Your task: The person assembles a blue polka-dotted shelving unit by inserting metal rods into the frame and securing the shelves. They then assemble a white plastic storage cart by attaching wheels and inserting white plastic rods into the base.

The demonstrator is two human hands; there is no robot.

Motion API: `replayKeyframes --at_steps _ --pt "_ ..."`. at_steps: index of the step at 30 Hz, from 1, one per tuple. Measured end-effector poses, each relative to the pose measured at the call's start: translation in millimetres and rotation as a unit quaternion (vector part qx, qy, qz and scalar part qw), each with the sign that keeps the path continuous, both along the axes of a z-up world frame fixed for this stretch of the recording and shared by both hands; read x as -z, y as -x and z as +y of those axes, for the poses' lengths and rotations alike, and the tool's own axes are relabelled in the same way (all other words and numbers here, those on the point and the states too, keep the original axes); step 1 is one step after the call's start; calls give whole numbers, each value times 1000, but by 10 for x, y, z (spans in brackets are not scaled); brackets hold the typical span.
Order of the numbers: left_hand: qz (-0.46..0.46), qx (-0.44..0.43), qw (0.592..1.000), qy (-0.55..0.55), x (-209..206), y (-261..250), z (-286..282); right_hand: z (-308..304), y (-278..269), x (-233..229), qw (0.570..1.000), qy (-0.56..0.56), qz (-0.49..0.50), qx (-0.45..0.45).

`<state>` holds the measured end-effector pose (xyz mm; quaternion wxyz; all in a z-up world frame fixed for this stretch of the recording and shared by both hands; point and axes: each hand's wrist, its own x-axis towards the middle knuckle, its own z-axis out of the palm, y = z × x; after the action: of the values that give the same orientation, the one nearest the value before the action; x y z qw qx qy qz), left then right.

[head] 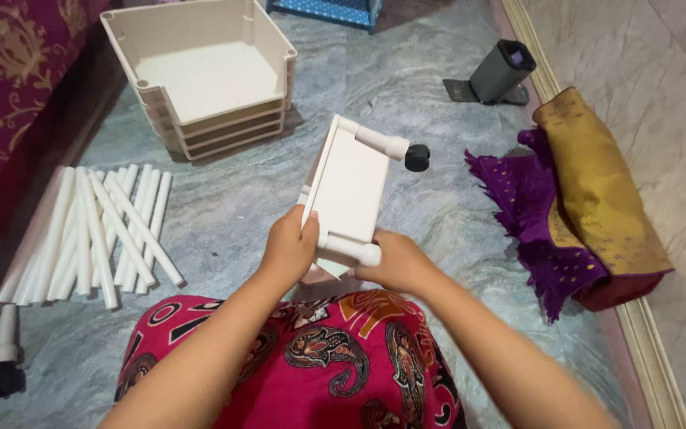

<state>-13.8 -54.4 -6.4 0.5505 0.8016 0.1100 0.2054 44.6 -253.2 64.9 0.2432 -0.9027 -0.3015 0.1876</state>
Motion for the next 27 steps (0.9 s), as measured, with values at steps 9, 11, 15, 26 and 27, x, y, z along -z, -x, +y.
replayKeyframes --at_steps 9,11,15,26,27 --pt "27 14 999 17 38 -65 75 -136 236 -24 996 -17 -88 6" --pt "31 17 999 37 32 -51 60 -107 188 12 994 32 -107 -17" --pt "11 21 999 44 18 -24 111 -46 192 62 993 19 -115 -11" --pt "31 21 996 76 -207 -126 316 140 -95 -236 991 -97 -73 -49" --pt "33 23 997 64 -260 -193 366 154 -150 -245 991 -104 -77 -29"
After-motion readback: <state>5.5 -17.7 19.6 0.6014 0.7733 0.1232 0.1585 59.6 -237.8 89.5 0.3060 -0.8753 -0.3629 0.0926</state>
